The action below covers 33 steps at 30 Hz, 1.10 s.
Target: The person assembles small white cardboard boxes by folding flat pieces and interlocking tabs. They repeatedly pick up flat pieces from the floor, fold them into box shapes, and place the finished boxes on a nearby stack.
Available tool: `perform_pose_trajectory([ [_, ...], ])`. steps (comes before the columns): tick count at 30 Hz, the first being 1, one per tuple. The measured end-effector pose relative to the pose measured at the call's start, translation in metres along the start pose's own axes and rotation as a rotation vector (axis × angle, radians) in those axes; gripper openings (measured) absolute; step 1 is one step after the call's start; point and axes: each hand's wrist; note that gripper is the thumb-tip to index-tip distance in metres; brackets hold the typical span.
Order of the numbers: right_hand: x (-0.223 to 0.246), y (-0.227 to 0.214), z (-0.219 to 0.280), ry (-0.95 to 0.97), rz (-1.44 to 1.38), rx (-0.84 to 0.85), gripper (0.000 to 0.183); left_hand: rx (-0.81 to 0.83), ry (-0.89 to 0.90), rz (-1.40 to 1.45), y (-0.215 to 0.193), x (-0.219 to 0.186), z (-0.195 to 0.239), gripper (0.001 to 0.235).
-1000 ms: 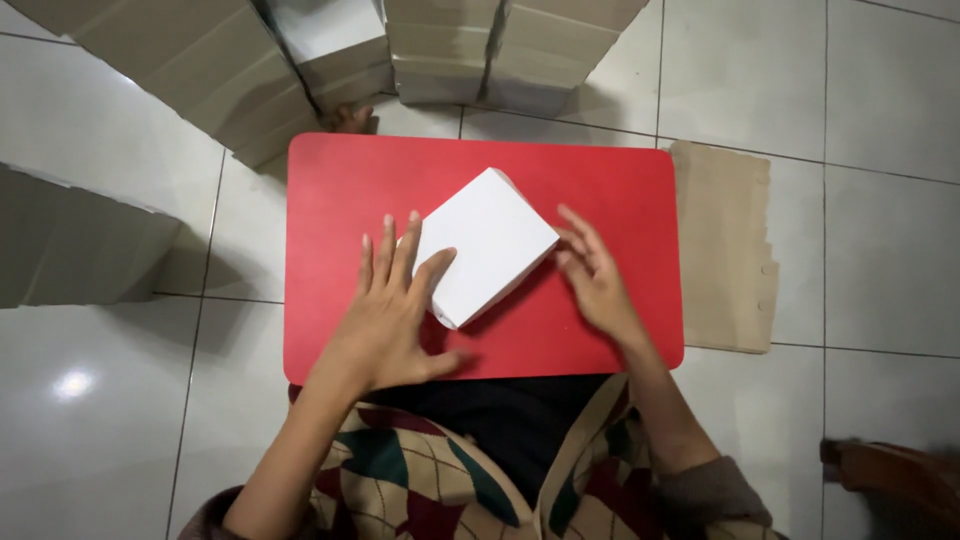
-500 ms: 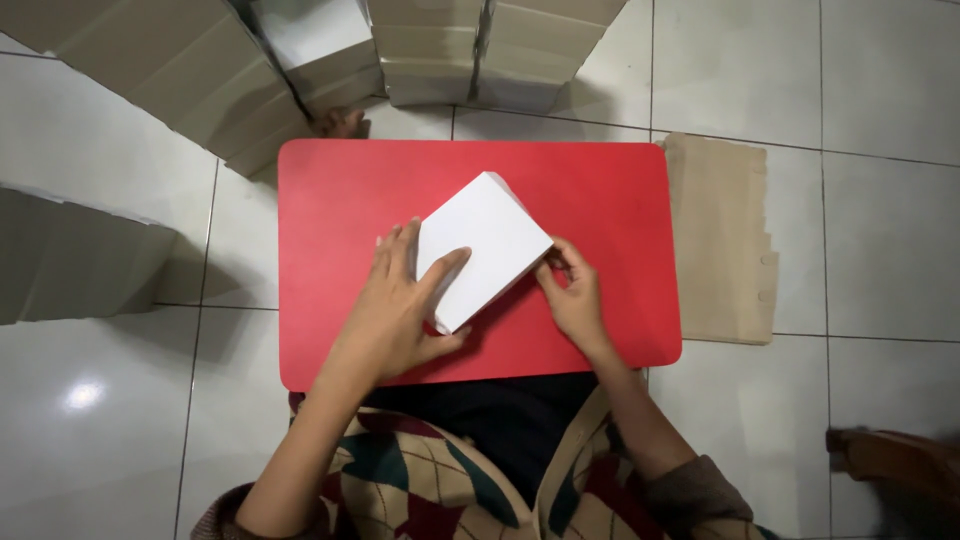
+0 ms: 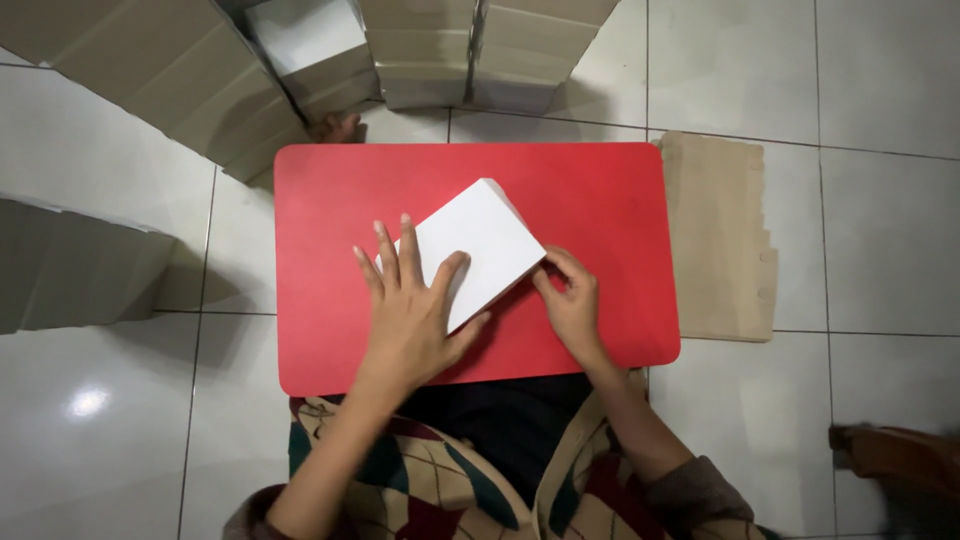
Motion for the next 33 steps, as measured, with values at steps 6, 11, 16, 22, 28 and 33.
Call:
perform_pose_trajectory([
  [6, -0.003, -0.002, 0.002, -0.013, 0.015, -0.015, 0.022, -0.054, -0.012, 0.073, 0.002, 0.005, -0.006, 0.083],
  [11, 0.017, -0.001, 0.005, 0.015, 0.011, -0.021, 0.019, -0.021, 0.008, 0.075, 0.002, 0.008, -0.007, 0.085],
  [16, -0.017, -0.003, 0.004, 0.114, -0.073, -0.009, 0.017, 0.063, 0.049, 0.061, -0.005, 0.008, -0.008, 0.085],
  [22, 0.013, -0.02, -0.005, 0.176, -0.273, 0.176, 0.045, 0.141, 0.026, 0.149, -0.024, 0.001, -0.013, 0.093],
  [28, 0.077, -0.012, -0.023, -0.015, -0.156, 0.285, 0.048, 0.042, 0.021, 0.149, -0.005, 0.0, -0.022, 0.064],
  [33, 0.09, 0.004, -0.028, 0.03, 0.039, 0.324, 0.049, -0.128, -0.005, 0.262, 0.021, 0.008, -0.028, 0.049],
])
Point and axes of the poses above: each hand's wrist, its own z-axis away from the middle knuckle, its own y-axis out of the palm, x = y × z, and after that the axes turned 9 degrees about y, right-handed
